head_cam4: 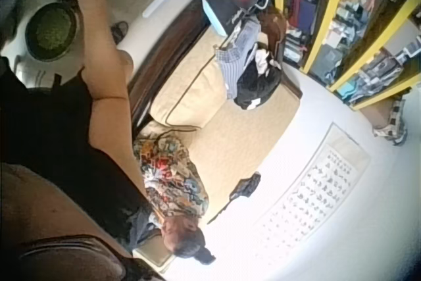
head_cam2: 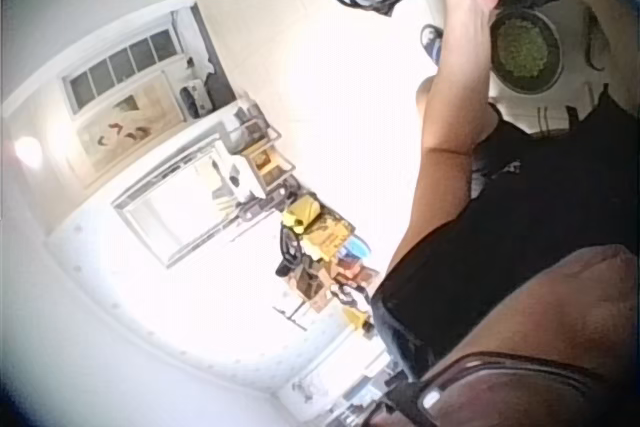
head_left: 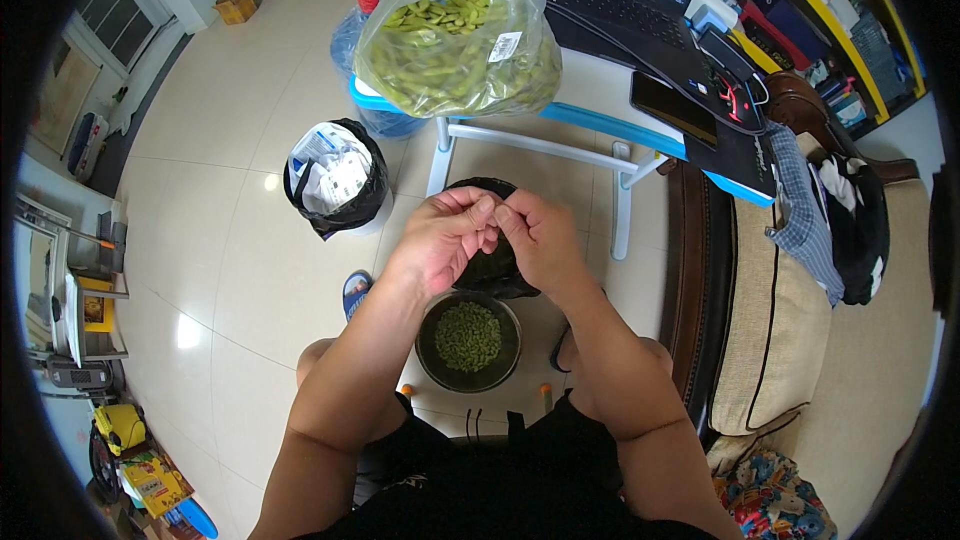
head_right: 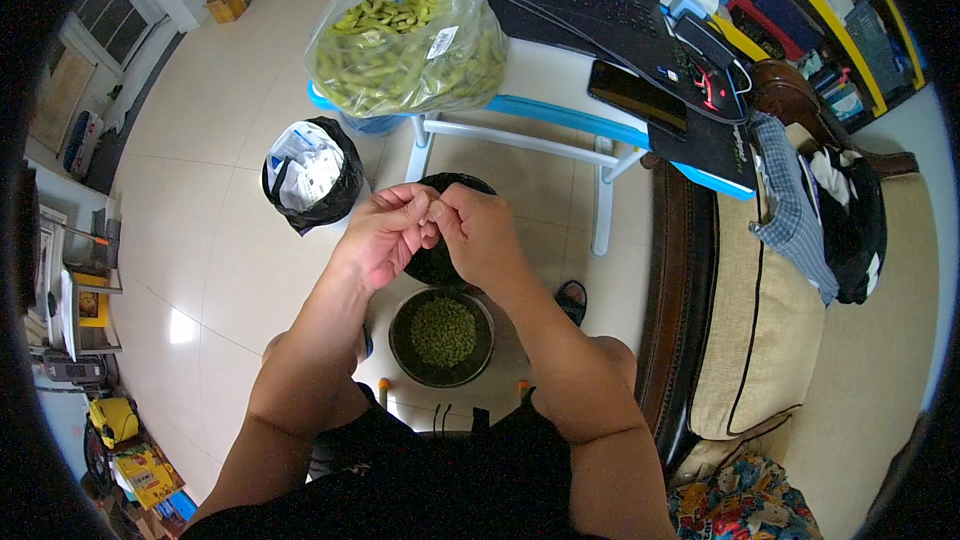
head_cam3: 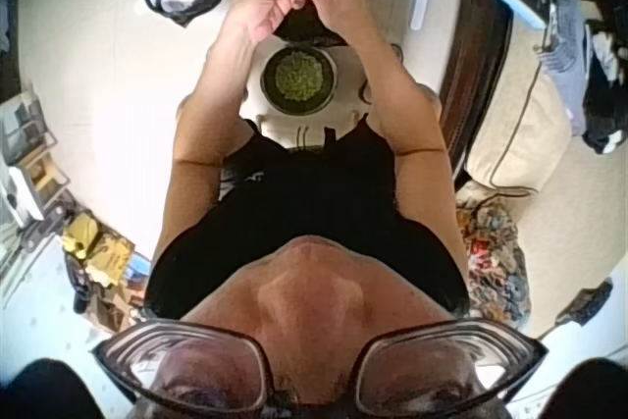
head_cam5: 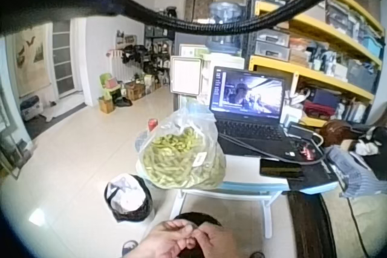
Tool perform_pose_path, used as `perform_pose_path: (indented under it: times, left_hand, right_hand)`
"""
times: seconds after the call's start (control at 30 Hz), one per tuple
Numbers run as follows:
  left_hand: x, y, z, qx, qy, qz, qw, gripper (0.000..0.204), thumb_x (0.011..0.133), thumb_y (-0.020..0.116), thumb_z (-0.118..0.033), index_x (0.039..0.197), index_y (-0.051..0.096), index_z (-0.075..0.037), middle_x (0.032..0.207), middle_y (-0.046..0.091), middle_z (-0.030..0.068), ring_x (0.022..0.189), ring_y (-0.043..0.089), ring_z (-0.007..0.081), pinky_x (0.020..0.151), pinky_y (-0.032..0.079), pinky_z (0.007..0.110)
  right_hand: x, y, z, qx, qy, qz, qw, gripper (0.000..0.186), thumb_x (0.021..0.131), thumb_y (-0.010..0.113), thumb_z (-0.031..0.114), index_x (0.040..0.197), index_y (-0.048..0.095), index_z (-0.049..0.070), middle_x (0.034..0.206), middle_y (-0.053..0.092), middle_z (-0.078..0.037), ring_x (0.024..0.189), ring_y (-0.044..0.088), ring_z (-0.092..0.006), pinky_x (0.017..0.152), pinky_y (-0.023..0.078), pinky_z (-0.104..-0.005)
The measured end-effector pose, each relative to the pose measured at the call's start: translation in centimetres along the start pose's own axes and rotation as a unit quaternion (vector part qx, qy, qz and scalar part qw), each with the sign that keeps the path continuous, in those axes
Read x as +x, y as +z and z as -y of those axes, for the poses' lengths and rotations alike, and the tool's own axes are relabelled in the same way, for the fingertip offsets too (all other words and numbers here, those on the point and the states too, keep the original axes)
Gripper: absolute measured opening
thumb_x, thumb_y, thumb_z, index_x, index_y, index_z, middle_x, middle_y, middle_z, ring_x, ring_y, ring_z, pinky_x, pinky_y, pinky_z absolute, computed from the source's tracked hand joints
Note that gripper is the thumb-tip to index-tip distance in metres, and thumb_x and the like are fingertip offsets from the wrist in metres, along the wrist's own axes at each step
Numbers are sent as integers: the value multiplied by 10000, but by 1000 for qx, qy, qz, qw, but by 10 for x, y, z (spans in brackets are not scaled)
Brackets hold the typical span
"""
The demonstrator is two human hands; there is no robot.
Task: The person sits on the floor and shells edamame beans by hand, removing the beans from the pods and placing them into a metal bowl. The empty pods are discarded into a nearby trash bin.
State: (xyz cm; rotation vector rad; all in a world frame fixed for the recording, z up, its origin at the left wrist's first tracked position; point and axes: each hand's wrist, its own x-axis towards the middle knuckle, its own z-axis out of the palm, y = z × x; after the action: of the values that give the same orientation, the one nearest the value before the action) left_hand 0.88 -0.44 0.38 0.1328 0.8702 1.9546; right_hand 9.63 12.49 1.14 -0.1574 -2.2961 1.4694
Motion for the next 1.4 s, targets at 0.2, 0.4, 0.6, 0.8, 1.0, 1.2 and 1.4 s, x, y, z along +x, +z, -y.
perform_pose_path:
  times: [0.2, 0.4, 0.6, 0.8, 1.0, 1.2, 1.4]
  left_hand:
    - [3, -4, 5, -27, 3, 18, 999, 181, 908, 563, -122, 985, 588, 40, 837, 627, 93, 688, 583, 165, 629, 484, 288]
    - [5, -2, 6, -33, 2, 16, 999, 135, 909, 551, -98, 941, 585, 29, 807, 614, 85, 697, 597, 178, 644, 503, 303]
    - [0, -10, 1, 15, -27, 11, 999, 76, 839, 571, -25, 904, 578, 13, 799, 608, 95, 708, 617, 187, 630, 519, 297]
    - [-12, -41, 52, 398, -169, -30, 901, 129, 730, 577, -37, 833, 598, 38, 716, 607, 108, 592, 602, 180, 523, 512, 300]
    - [-13, -109, 132, 783, -140, 141, 590, 219, 777, 572, -197, 762, 679, -7, 762, 664, 163, 704, 652, 310, 644, 524, 399]
    - [-29, -142, 164, 848, -120, 204, 473, 133, 712, 603, -119, 756, 688, -27, 852, 666, 157, 841, 645, 315, 711, 519, 427]
    - [-39, -46, 113, 824, -167, 175, 512, 186, 785, 551, -118, 890, 659, -10, 947, 659, 178, 878, 652, 320, 726, 528, 415]
  right_hand:
    - [0, -1, 4, 53, 47, 5, 997, 195, 910, 525, 118, 754, 530, 1, 652, 596, -88, 568, 567, -166, 552, 452, -290]
    - [-1, -3, -4, 154, 96, 3, 983, 199, 945, 502, 156, 794, 537, 30, 681, 555, 1, 593, 502, -69, 537, 422, -231]
    - [4, -10, -6, 84, 99, -46, 990, 185, 912, 565, 154, 786, 563, 19, 616, 534, -6, 546, 494, -66, 511, 400, -218]
    - [3, -10, -65, -288, 42, 37, 956, 152, 803, 654, 110, 891, 612, -6, 744, 649, -141, 678, 637, -243, 605, 485, -346]
    - [17, -15, -33, -234, 74, -18, 969, 173, 805, 657, 99, 946, 626, 4, 756, 656, -125, 699, 635, -232, 656, 493, -324]
    - [76, -107, -4, -122, -33, -188, 974, 95, 852, 596, 96, 859, 628, 7, 748, 645, -65, 658, 587, -144, 619, 465, -283]
    - [180, -251, -81, -245, -9, -234, 941, 168, 870, 554, 59, 995, 624, -30, 897, 685, -114, 826, 647, -190, 772, 483, -288]
